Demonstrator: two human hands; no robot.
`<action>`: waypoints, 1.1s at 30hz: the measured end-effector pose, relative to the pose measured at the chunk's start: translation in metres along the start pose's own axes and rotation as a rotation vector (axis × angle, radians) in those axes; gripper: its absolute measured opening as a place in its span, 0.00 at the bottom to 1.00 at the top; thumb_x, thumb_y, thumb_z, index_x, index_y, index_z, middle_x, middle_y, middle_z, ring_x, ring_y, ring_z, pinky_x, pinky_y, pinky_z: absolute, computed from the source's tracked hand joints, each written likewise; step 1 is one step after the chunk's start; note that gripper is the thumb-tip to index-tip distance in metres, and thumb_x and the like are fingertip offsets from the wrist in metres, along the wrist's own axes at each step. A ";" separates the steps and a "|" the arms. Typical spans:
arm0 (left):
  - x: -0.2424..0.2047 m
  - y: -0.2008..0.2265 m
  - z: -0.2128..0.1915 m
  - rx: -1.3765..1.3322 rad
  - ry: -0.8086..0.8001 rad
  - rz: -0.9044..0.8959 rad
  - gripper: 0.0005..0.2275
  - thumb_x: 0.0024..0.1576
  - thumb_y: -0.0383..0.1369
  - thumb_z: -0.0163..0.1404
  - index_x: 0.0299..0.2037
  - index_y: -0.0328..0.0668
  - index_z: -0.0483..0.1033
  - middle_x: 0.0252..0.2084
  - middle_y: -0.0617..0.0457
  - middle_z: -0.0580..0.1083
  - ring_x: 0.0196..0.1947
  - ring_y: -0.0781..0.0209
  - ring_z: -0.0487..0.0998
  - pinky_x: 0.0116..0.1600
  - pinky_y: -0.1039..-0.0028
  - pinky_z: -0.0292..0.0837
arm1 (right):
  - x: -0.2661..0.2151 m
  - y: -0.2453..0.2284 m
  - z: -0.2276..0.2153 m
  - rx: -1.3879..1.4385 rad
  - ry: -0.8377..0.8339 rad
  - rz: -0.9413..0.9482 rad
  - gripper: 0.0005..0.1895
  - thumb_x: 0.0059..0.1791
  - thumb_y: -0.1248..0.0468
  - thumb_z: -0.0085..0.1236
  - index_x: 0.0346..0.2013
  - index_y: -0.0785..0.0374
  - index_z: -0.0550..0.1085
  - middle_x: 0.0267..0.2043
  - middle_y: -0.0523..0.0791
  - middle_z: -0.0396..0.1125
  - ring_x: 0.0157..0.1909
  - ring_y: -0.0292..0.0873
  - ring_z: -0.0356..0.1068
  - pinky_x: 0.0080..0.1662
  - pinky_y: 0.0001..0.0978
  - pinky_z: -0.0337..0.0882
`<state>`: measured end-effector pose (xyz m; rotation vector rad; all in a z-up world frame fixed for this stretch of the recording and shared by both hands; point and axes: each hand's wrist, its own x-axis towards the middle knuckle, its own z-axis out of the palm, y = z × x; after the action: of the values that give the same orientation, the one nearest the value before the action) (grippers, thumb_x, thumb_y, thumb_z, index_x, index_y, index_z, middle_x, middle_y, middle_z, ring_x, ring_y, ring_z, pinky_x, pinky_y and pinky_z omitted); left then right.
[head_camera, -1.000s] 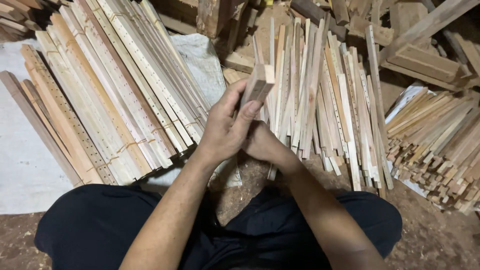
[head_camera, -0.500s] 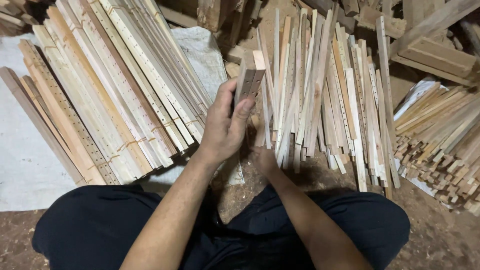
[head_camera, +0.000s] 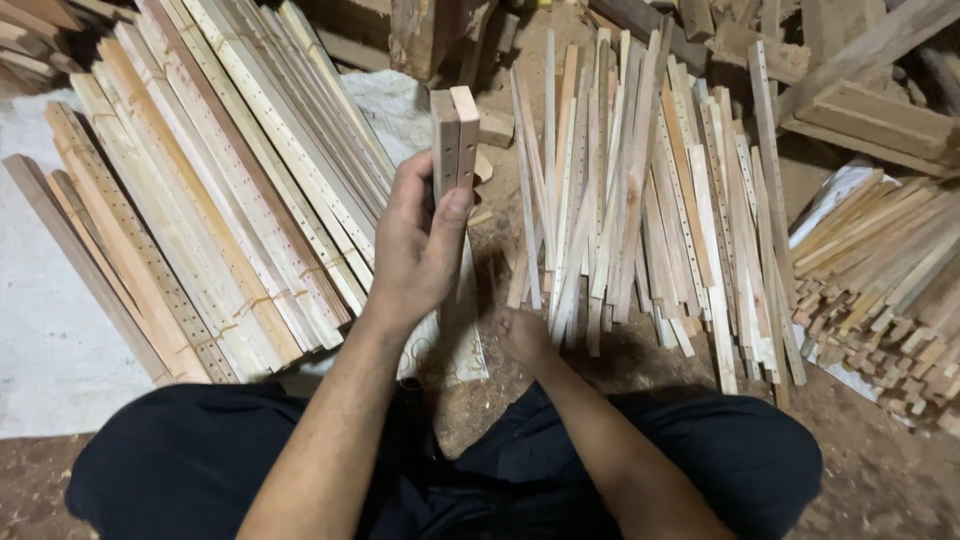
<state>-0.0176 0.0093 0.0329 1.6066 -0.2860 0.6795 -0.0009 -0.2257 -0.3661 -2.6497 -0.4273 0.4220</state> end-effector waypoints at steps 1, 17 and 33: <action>-0.005 0.000 0.001 -0.002 0.000 -0.006 0.13 0.68 0.33 0.46 0.59 0.36 0.68 0.39 0.46 0.73 0.39 0.57 0.76 0.48 0.63 0.74 | -0.018 -0.006 -0.012 -0.001 -0.005 0.004 0.07 0.47 0.51 0.56 0.35 0.45 0.77 0.28 0.41 0.74 0.41 0.46 0.78 0.43 0.37 0.75; 0.001 -0.002 -0.016 -0.156 -0.086 -0.150 0.15 0.65 0.36 0.51 0.58 0.37 0.68 0.38 0.48 0.70 0.40 0.58 0.74 0.48 0.62 0.75 | -0.018 -0.130 -0.226 0.829 0.028 0.125 0.05 0.47 0.65 0.63 0.37 0.59 0.81 0.28 0.45 0.72 0.28 0.38 0.72 0.35 0.28 0.73; -0.008 0.015 -0.003 -0.294 -0.146 -0.407 0.13 0.53 0.25 0.63 0.48 0.41 0.79 0.31 0.56 0.77 0.33 0.69 0.75 0.38 0.77 0.77 | -0.048 -0.202 -0.344 1.205 0.125 -0.274 0.11 0.49 0.64 0.63 0.35 0.71 0.76 0.26 0.51 0.71 0.30 0.42 0.74 0.38 0.36 0.78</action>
<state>-0.0327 0.0084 0.0408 1.3759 -0.1490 0.1971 0.0312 -0.1901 0.0331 -1.4175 -0.3278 0.2797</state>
